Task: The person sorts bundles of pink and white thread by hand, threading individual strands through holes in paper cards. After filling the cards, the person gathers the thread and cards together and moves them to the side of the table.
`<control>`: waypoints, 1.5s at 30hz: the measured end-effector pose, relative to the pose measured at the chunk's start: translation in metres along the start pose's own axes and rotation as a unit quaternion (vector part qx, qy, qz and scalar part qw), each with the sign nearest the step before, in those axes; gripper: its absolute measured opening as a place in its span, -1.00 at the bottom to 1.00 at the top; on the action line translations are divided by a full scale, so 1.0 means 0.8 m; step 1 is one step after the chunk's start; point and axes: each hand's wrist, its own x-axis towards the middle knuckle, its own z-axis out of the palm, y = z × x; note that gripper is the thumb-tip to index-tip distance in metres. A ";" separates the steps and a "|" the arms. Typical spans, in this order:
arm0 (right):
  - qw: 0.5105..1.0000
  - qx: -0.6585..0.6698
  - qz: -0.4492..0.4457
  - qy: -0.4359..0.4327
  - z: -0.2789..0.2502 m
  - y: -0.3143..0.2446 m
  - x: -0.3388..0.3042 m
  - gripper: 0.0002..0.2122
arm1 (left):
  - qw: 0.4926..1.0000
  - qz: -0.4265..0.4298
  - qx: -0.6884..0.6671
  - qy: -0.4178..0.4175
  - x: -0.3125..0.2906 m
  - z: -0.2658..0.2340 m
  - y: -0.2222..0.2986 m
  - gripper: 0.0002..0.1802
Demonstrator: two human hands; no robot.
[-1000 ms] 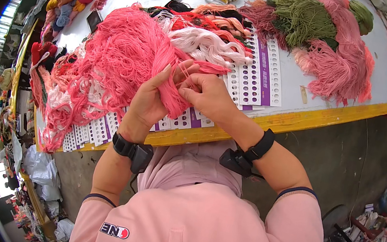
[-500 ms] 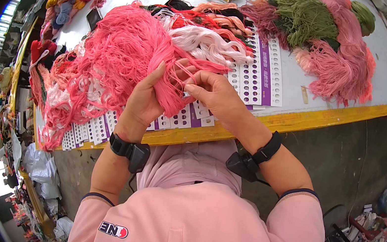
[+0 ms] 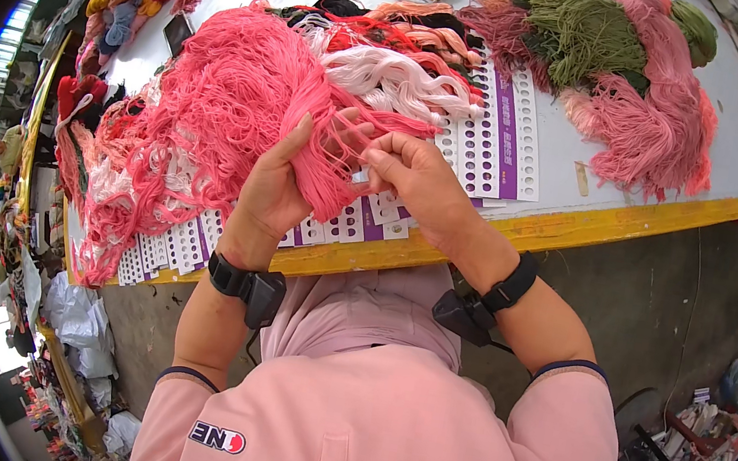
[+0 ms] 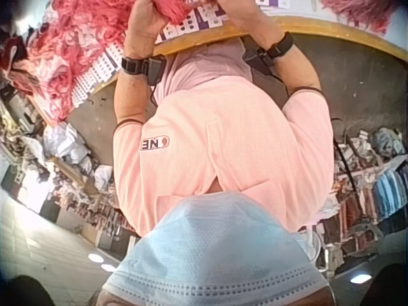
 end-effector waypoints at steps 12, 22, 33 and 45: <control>0.998 -0.061 -0.024 0.017 0.010 -0.014 -0.002 -0.90 | 0.999 -0.002 -0.034 -0.021 0.001 -0.014 0.001 -0.37; 1.000 -0.013 0.020 -0.001 0.026 -0.018 0.014 -0.79 | 0.999 -0.004 -0.045 -0.029 0.001 0.001 0.001 -0.36; 0.998 -0.054 0.016 0.008 0.012 -0.014 0.007 -0.89 | 1.000 0.015 -0.013 -0.006 0.004 -0.005 0.002 -0.39; 0.968 -0.252 -0.010 0.007 -0.038 -0.062 -0.032 -0.87 | 0.967 0.114 -0.199 -0.109 -0.022 -0.042 0.093 -0.44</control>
